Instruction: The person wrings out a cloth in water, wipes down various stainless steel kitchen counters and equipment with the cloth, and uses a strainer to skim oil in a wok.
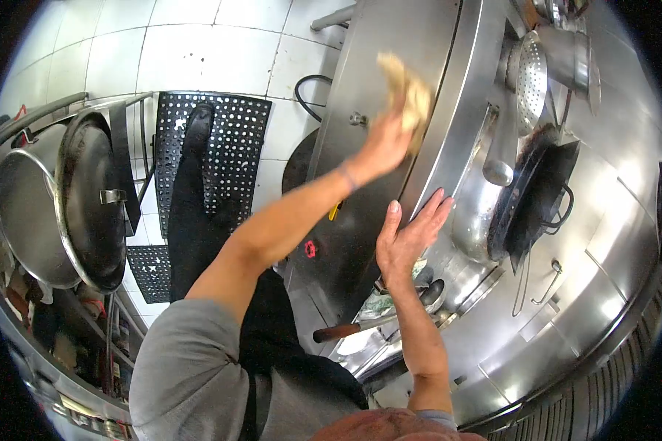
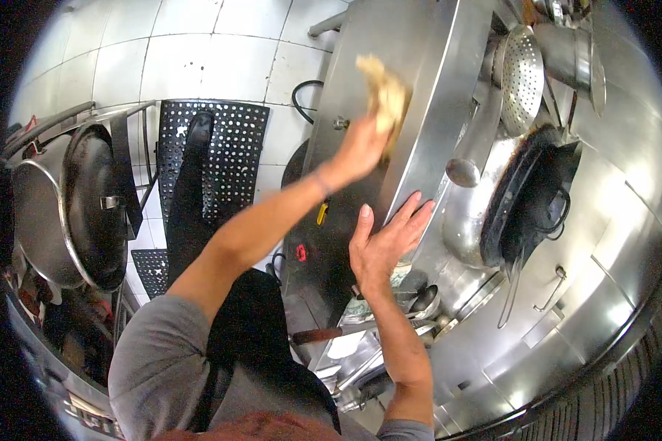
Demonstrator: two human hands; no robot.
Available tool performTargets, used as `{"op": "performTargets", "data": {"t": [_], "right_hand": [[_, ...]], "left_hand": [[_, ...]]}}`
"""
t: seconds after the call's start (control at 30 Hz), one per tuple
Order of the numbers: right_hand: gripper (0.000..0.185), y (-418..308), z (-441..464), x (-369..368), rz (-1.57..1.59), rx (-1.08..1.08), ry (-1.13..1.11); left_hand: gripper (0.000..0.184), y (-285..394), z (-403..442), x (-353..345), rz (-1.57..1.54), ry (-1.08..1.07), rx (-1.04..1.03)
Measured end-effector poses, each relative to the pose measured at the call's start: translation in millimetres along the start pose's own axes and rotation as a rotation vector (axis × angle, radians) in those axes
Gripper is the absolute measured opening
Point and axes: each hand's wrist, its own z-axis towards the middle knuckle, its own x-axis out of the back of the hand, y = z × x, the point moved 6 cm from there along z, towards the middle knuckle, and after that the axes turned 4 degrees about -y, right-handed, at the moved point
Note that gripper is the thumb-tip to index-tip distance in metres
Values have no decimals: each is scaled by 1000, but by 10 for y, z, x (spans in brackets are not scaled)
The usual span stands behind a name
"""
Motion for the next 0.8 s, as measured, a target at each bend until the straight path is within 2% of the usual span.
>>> {"op": "performTargets", "data": {"t": [0.13, 0.2, 0.27, 0.33, 0.37, 0.43, 0.53, 0.63, 0.67, 0.7, 0.73, 0.8], "right_hand": [[89, 5, -9, 13, -8, -12, -25], [89, 0, -3, 20, -14, 8, -20], [90, 3, 3, 34, -15, 7, -26], [90, -7, 14, 29, -11, -6, -34], [91, -6, 15, 26, -15, 7, -26], [90, -38, 27, 26, -9, 1, -27], [90, -21, 16, 36, -28, -12, -24], [90, -24, 12, 23, -41, -17, -20], [90, -22, 9, 27, -48, -17, -21], [90, -27, 17, 27, -39, -16, -15], [90, -31, 16, 31, -31, -16, -11], [91, -39, 13, 31, -27, -14, -12]], "left_hand": [[74, 141, -1508, -142, -97, -202, 156], [68, 302, -1494, -135, 55, -228, 79], [57, 238, -999, -97, -180, -127, 112], [35, -13, -201, -27, -102, -61, 113], [27, -134, 200, 54, -90, -58, 225], [33, -397, 814, 165, 73, 40, 215], [37, -236, 955, 226, 151, 351, -4], [36, -309, 275, 75, -3, 196, 162], [32, -212, -31, 60, 62, 116, 199], [28, -99, -351, 36, 31, 127, 111], [26, -34, -655, 12, -2, 129, 114], [25, 77, -1173, 50, 49, -4, 125]]}}
